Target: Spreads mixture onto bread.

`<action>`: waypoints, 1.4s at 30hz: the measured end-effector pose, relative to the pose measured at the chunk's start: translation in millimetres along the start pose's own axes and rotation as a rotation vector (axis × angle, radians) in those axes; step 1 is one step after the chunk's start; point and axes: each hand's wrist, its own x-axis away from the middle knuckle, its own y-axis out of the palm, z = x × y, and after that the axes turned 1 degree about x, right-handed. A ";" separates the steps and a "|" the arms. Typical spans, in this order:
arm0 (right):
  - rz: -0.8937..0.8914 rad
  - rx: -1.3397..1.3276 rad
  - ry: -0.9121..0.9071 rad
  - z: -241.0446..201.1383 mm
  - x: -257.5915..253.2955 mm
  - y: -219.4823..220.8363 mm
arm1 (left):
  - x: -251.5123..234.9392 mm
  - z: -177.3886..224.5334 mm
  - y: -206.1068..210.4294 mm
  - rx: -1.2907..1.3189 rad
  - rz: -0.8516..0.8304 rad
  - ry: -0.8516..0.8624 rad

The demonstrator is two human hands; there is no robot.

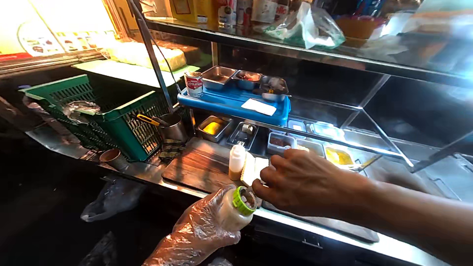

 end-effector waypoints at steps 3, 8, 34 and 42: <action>-0.073 -0.001 -0.005 -6.7 7.0 -9.3 | 6.1 4.9 8.8 -0.026 0.019 0.034; -0.151 -0.025 -0.007 -13.7 16.2 -19.6 | 13.2 2.9 24.3 -0.067 0.072 0.093; -0.681 -1.057 0.333 20.1 8.6 57.2 | -23.7 -46.8 46.6 -0.344 0.436 0.490; -0.737 -1.795 0.621 18.4 9.5 117.1 | -51.2 -87.5 36.8 -0.292 0.409 0.486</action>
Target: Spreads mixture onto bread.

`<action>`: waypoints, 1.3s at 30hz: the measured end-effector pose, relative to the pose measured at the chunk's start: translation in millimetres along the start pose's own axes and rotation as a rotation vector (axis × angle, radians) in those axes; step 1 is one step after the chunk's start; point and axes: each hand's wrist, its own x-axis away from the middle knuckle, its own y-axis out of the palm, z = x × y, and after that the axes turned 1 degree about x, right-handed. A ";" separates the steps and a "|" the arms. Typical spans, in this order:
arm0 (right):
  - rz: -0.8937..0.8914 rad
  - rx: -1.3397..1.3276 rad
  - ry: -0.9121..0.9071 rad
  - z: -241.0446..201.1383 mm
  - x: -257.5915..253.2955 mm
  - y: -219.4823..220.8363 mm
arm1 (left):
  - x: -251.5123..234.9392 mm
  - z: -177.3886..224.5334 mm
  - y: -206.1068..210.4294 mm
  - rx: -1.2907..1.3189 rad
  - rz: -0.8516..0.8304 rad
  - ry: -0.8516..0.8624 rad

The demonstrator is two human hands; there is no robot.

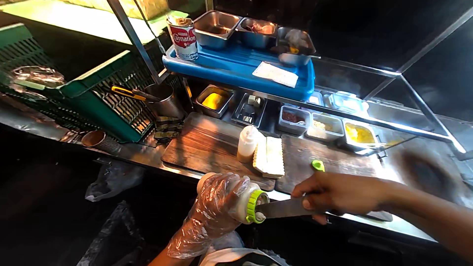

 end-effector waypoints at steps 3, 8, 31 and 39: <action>-0.045 -0.276 0.038 12.2 -14.4 -0.1 | -4.9 -14.1 3.6 0.036 0.003 -0.015; -0.095 -0.637 0.037 31.9 -41.4 12.1 | -6.3 -38.2 19.8 0.104 0.003 -0.063; -0.075 -1.437 -0.289 57.0 -90.2 69.2 | -21.4 5.4 63.2 -0.061 0.125 -0.559; -0.053 -1.567 -0.285 49.9 -82.2 58.0 | -37.8 41.3 68.3 -0.268 0.119 -0.728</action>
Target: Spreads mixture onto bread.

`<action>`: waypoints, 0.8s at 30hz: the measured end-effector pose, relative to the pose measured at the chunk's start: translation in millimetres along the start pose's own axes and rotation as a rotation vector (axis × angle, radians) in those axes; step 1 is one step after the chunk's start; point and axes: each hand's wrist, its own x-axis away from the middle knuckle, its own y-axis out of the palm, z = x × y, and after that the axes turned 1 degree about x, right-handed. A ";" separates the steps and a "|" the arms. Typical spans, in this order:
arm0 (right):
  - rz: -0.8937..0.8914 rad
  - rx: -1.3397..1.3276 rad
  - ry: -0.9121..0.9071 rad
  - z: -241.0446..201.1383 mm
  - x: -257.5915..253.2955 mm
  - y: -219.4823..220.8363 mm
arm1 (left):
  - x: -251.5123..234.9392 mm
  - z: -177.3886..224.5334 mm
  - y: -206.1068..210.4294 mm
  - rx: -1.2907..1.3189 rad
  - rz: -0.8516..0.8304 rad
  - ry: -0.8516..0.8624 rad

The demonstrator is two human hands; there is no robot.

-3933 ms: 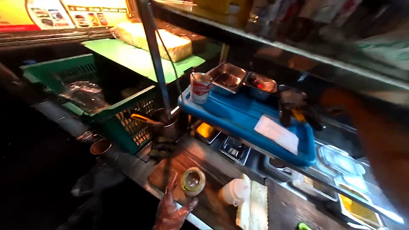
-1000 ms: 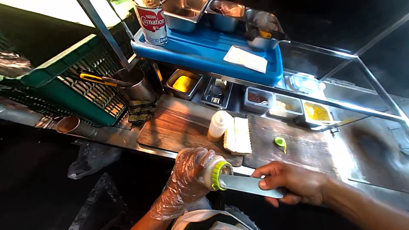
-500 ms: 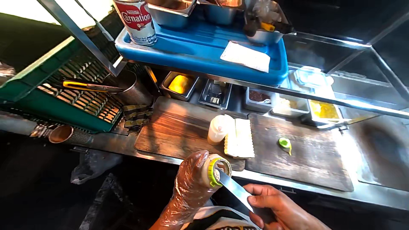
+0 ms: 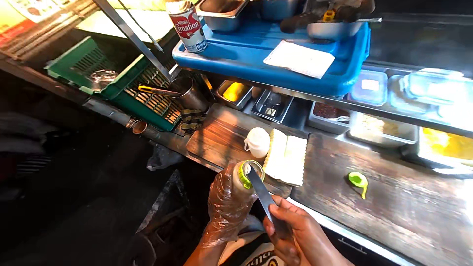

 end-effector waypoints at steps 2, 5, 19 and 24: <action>0.059 0.100 0.032 -12.9 6.1 -1.8 | 2.1 5.7 -3.2 -0.046 -0.009 -0.032; 0.151 0.281 0.062 -33.9 16.7 -7.7 | 4.9 13.2 -5.6 -0.147 -0.009 -0.036; -0.010 0.753 -0.124 -80.2 32.5 -47.2 | 5.2 43.2 -5.6 0.057 -0.067 0.031; -0.202 1.056 -0.228 -106.9 31.5 -58.3 | -6.6 35.9 -18.5 0.188 -0.169 0.144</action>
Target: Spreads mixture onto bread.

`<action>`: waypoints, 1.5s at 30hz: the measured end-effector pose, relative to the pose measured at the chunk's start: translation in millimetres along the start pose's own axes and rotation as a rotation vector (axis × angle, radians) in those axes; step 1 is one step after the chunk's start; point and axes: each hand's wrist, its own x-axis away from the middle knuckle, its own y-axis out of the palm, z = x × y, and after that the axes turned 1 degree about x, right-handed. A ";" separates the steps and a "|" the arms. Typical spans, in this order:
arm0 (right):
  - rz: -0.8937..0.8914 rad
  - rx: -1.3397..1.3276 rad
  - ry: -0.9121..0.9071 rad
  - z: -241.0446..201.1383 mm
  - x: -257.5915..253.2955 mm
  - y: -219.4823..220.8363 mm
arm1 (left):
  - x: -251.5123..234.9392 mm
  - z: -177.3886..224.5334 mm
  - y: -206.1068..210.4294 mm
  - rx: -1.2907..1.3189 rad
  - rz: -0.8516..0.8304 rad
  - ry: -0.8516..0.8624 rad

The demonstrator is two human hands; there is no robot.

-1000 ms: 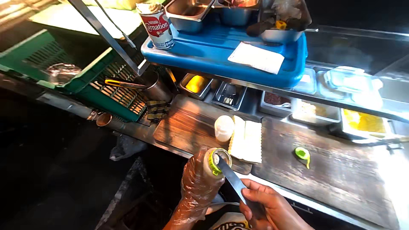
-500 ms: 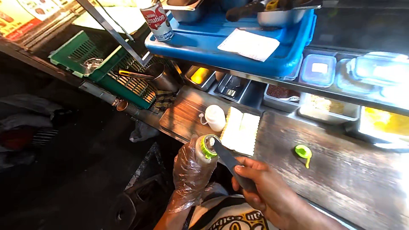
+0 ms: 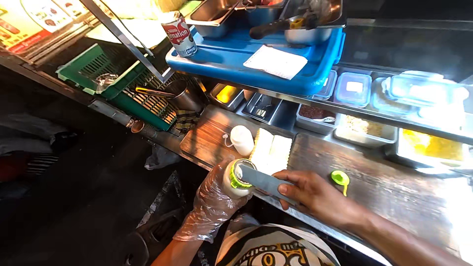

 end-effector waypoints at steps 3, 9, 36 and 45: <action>-0.106 0.137 -0.075 -6.9 -2.7 -17.7 | -2.6 -6.0 -4.6 0.154 -0.064 0.096; -0.321 0.263 -0.037 -21.1 -8.0 -53.2 | -5.6 -12.0 -9.2 0.326 -0.243 0.209; 0.829 1.141 0.325 130.1 -57.7 18.9 | -28.0 -127.1 18.1 0.244 0.246 -0.248; 0.873 1.030 0.453 108.4 -31.0 81.5 | -54.5 -174.7 35.8 0.386 0.143 -0.160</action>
